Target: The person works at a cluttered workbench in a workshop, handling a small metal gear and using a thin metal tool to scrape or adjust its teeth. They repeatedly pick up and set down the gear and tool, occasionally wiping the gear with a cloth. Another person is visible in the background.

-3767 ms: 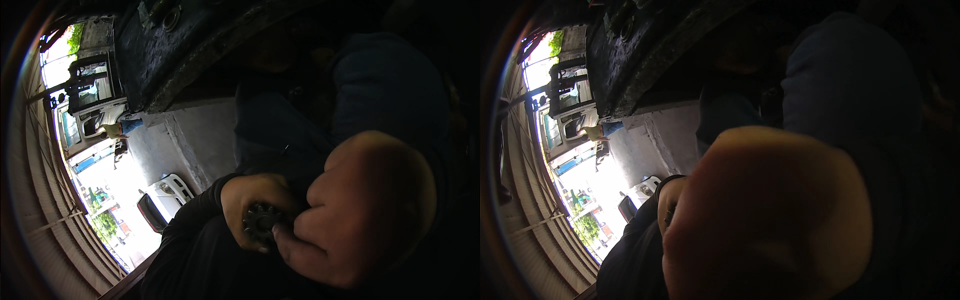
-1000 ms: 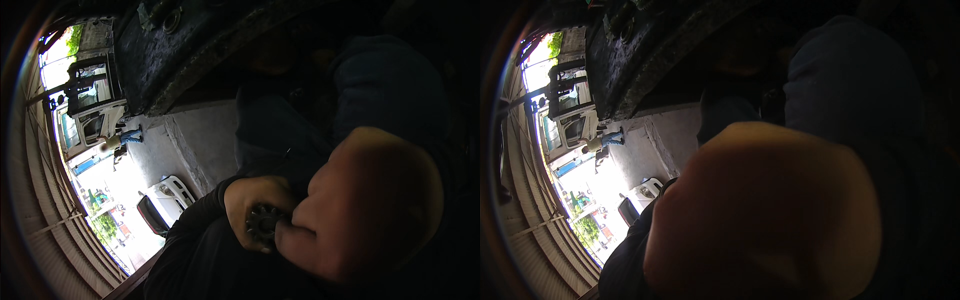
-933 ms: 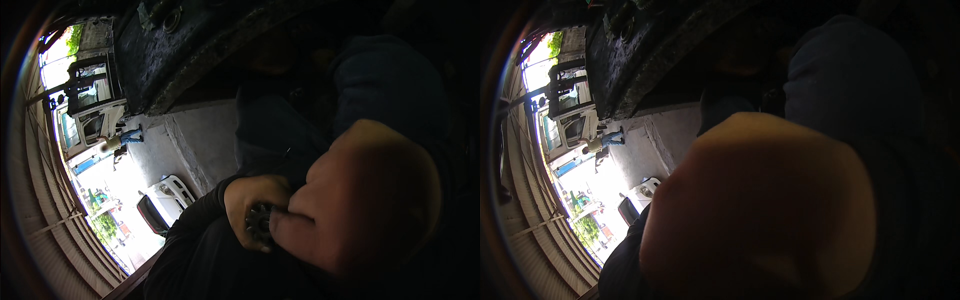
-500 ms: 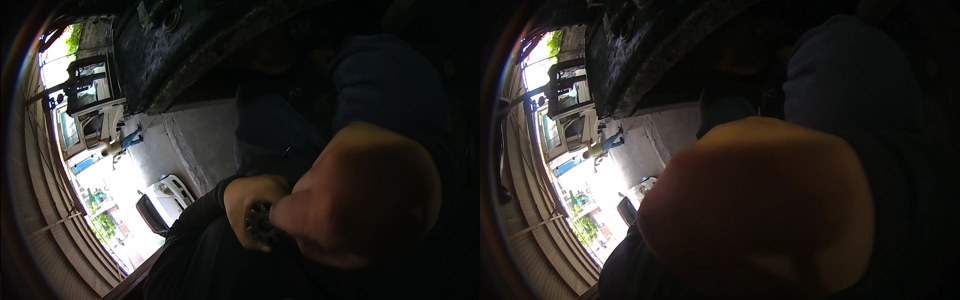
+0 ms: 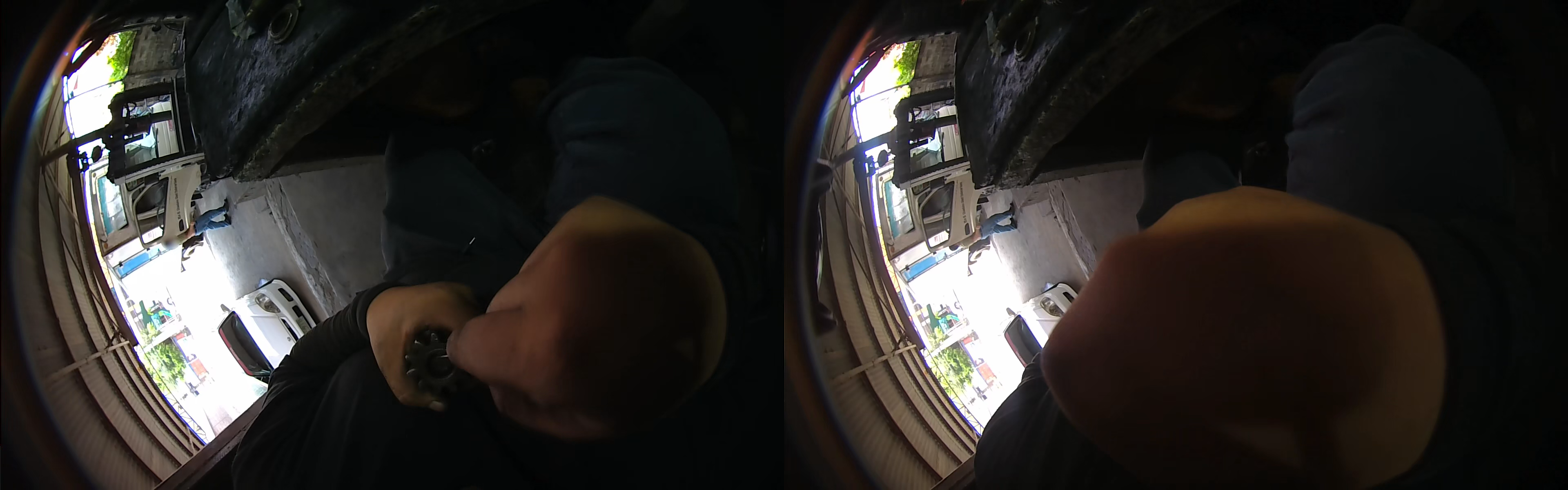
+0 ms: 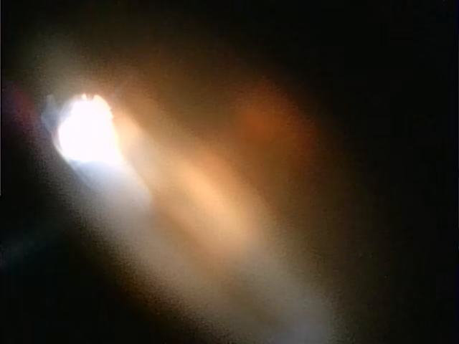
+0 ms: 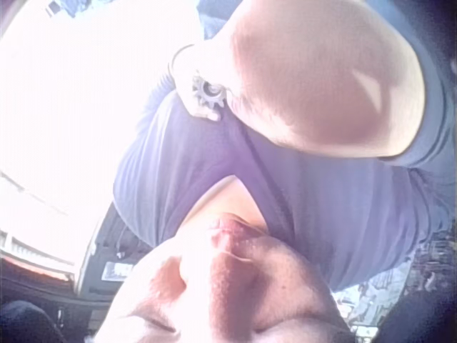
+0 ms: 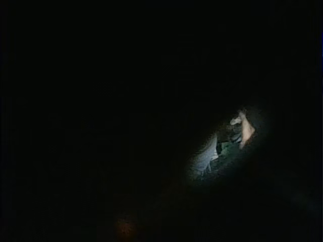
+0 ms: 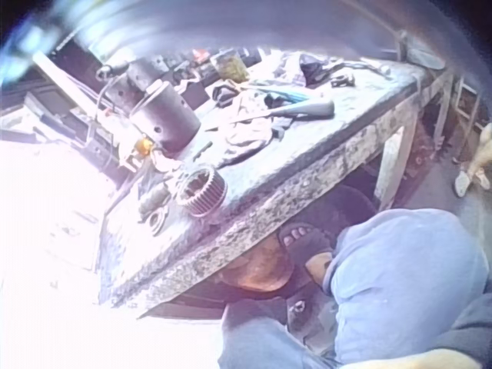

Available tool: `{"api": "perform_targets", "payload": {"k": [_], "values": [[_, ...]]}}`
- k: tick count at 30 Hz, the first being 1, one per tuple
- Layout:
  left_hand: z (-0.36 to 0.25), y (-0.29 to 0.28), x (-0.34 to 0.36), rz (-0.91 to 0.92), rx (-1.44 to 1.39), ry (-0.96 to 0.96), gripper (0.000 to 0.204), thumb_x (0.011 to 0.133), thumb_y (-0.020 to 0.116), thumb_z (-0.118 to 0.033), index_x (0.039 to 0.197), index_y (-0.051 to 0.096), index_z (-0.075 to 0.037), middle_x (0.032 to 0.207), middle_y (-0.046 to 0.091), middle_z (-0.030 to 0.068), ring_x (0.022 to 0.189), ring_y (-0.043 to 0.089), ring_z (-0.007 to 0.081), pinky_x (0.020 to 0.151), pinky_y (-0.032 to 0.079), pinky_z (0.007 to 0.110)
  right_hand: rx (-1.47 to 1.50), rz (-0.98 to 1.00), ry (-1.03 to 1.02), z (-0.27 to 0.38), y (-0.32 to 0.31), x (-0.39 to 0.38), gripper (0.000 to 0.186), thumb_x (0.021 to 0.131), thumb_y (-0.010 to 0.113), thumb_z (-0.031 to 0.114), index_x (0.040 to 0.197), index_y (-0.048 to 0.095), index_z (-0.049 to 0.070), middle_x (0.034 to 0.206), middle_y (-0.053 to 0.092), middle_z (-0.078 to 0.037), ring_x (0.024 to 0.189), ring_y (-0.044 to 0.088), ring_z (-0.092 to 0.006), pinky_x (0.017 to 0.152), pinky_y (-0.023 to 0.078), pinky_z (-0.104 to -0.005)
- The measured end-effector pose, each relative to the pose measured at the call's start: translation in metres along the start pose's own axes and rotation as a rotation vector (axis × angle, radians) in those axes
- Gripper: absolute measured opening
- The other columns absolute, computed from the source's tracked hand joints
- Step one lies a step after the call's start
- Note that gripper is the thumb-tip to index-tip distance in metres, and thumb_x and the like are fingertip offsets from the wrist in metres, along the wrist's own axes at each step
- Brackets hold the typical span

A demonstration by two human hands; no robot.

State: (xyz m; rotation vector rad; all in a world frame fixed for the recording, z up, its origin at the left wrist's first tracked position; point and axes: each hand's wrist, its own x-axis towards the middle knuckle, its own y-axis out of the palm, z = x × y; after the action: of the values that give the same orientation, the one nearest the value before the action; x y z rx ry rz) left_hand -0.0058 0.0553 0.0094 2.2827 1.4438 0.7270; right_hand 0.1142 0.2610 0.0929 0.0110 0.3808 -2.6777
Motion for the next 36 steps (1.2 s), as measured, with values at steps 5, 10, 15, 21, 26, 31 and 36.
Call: {"api": "perform_targets", "payload": {"k": [5, 10, 15, 21, 26, 31, 36], "values": [[-0.001, 0.000, 0.004, 0.022, 0.002, 0.037, 0.044, 0.069, 0.090, -0.014, 0.100, 0.064, 0.004, 0.073, 0.071, 0.0072, 0.060, 0.072, 0.0164, 0.048, 0.055, 0.027, -0.049, -0.167, -0.087, -0.010, 0.014, -0.010, 0.006, 0.080, 0.070, 0.008, 0.077, 0.065, 0.012, 0.062, 0.065, -0.004, 0.054, 0.066, -0.0184, 0.048, 0.055, -0.0360], [0.008, 0.003, -0.002, -0.020, 0.015, 0.076, 0.046, 0.069, 0.090, -0.014, 0.101, 0.064, 0.005, 0.074, 0.071, 0.0080, 0.061, 0.072, 0.0168, 0.048, 0.056, 0.027, -0.279, -0.036, -0.205, 0.001, -0.001, -0.005, 0.002, 0.085, 0.066, 0.009, 0.086, 0.064, 0.008, 0.063, 0.065, -0.004, 0.052, 0.063, -0.0156, 0.046, 0.053, -0.0317], [0.010, 0.005, -0.004, -0.037, 0.019, 0.075, 0.046, 0.069, 0.090, -0.014, 0.102, 0.064, 0.006, 0.075, 0.071, 0.0083, 0.061, 0.072, 0.0175, 0.049, 0.056, 0.028, -0.370, 0.041, -0.246, 0.005, -0.008, -0.004, 0.007, 0.091, 0.061, 0.009, 0.095, 0.063, 0.004, 0.065, 0.065, -0.004, 0.049, 0.060, -0.0127, 0.044, 0.051, -0.0274], [0.005, 0.000, 0.000, -0.024, 0.067, 0.103, 0.047, 0.069, 0.090, -0.013, 0.103, 0.064, 0.006, 0.075, 0.072, 0.0089, 0.062, 0.073, 0.0178, 0.049, 0.056, 0.028, -0.346, -0.005, -0.254, 0.002, -0.003, -0.005, 0.011, 0.097, 0.054, 0.007, 0.100, 0.061, -0.001, 0.062, 0.064, -0.004, 0.046, 0.056, -0.0108, 0.041, 0.047, -0.0219], [0.002, 0.001, 0.000, -0.004, 0.019, 0.045, 0.047, 0.070, 0.090, -0.013, 0.103, 0.063, 0.006, 0.074, 0.072, 0.0084, 0.061, 0.073, 0.0179, 0.048, 0.055, 0.028, -0.325, -0.022, -0.246, 0.000, 0.001, -0.005, 0.011, 0.097, 0.054, 0.007, 0.098, 0.061, 0.000, 0.062, 0.063, -0.003, 0.046, 0.056, -0.0105, 0.040, 0.046, -0.0214], [-0.001, 0.002, 0.003, -0.007, 0.027, 0.044, 0.047, 0.070, 0.090, -0.013, 0.103, 0.063, 0.006, 0.073, 0.071, 0.0076, 0.061, 0.072, 0.0172, 0.047, 0.055, 0.028, -0.316, -0.038, -0.239, -0.003, 0.004, -0.005, 0.010, 0.096, 0.054, 0.007, 0.097, 0.062, 0.001, 0.061, 0.063, -0.003, 0.045, 0.055, -0.0103, 0.040, 0.045, -0.0209], [0.000, 0.000, 0.002, 0.008, 0.061, 0.043, 0.046, 0.069, 0.090, -0.013, 0.102, 0.063, 0.006, 0.072, 0.071, 0.0067, 0.059, 0.072, 0.0169, 0.047, 0.055, 0.028, -0.306, -0.050, -0.229, -0.004, 0.006, -0.006, 0.010, 0.096, 0.054, 0.007, 0.095, 0.062, 0.001, 0.060, 0.063, -0.003, 0.044, 0.054, -0.0100, 0.039, 0.045, -0.0205]]}}
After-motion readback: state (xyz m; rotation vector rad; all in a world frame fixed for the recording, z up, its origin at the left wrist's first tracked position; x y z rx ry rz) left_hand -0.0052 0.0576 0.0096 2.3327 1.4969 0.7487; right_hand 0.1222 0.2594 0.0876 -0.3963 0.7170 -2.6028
